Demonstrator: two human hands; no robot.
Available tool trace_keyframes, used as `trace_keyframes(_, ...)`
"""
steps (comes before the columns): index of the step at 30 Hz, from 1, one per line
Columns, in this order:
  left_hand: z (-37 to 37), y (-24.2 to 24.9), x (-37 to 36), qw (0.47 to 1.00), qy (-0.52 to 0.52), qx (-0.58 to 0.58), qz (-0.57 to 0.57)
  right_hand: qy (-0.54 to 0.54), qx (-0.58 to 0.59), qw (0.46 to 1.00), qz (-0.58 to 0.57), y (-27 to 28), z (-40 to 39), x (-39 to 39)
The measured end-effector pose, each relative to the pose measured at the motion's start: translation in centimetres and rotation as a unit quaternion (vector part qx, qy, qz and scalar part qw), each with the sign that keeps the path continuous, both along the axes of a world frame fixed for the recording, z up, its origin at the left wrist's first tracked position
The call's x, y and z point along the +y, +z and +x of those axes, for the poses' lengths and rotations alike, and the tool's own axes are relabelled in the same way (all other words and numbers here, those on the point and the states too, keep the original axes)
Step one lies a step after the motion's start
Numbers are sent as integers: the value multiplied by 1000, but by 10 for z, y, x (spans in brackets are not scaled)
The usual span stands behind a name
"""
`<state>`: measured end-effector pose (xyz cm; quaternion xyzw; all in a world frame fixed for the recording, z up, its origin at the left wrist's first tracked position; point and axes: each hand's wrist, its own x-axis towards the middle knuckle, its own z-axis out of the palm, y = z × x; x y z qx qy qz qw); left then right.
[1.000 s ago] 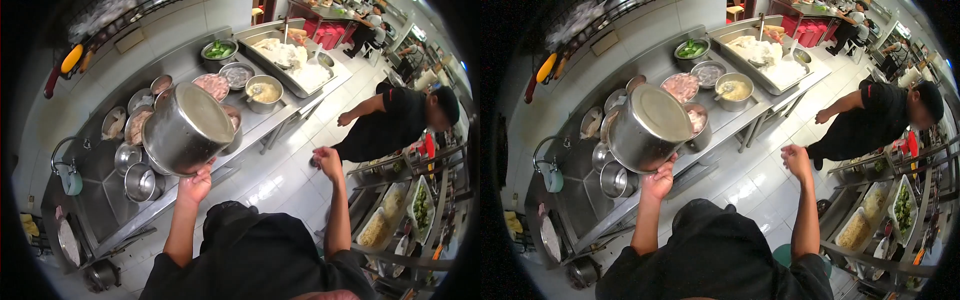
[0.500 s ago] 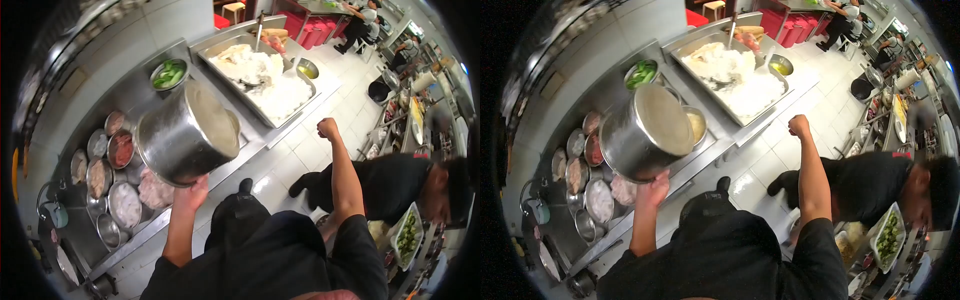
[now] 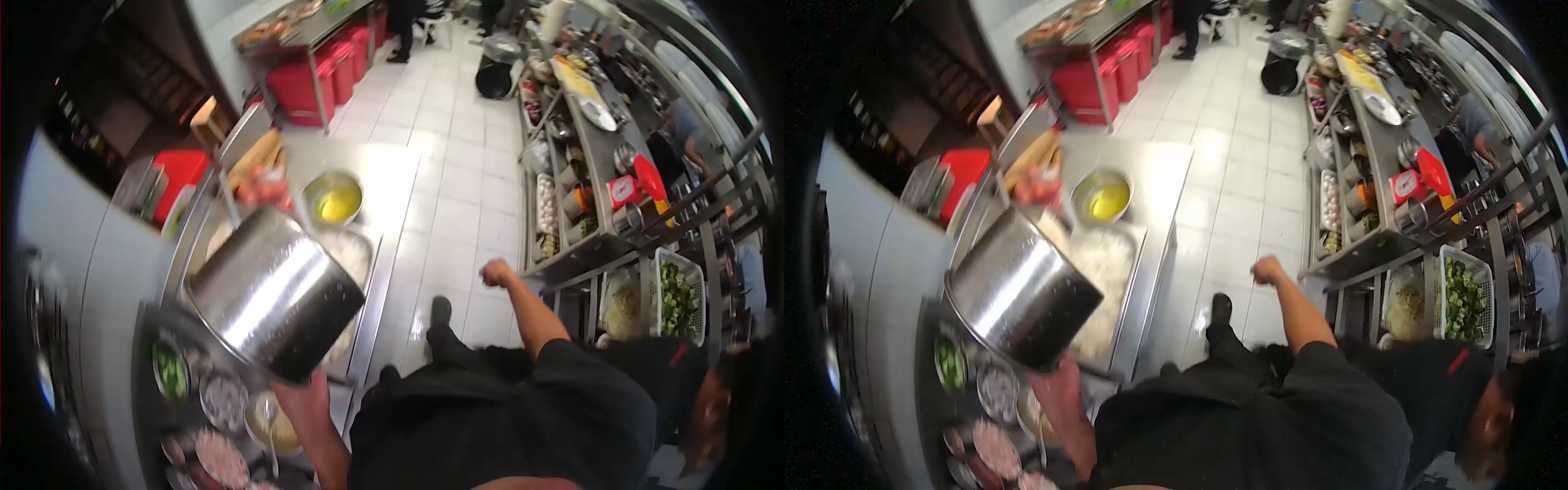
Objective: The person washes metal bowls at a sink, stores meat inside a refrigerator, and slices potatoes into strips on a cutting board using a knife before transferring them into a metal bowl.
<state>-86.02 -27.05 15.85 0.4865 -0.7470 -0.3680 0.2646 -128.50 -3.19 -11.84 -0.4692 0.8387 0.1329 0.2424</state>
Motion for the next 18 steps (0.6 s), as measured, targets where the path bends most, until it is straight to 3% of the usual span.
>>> trace_keyframes(1,-20,-7,-3,999,-2,30,-14,36,-15,998,-45,-22,-12,13)
trace_keyframes(2,-40,-14,-4,998,1,57,-28,-63,-106,990,-73,-41,-24,19)
trace_keyframes(3,-72,0,-3,927,26,338,160,-164,-187,963,-107,-61,-36,26)
trace_keyframes(4,-102,15,-1,748,42,571,337,-458,-289,832,-121,-83,-47,22)
trace_keyframes(5,-122,14,-7,762,-6,558,329,-525,-314,777,-150,-97,-58,20)
trace_keyframes(6,-146,12,-10,752,-63,567,331,-525,-325,774,-139,-68,-63,15)
trace_keyframes(7,-165,9,-12,742,-116,568,338,-212,-229,944,-105,-82,-86,16)
trace_keyframes(8,-187,10,-10,726,-169,568,348,127,-99,985,-53,-80,-105,21)
trace_keyframes(9,-217,14,-6,778,-76,518,348,-218,-228,941,-120,-79,-117,23)
trace_keyframes(10,-249,18,-1,779,-61,518,349,-529,-325,763,-178,-42,-116,9)
trace_keyframes(12,-305,27,7,783,-30,516,345,-549,-329,729,-240,-12,-148,7)
trace_keyframes(18,-439,10,-13,792,-96,468,380,-558,-312,688,-343,23,-252,2)
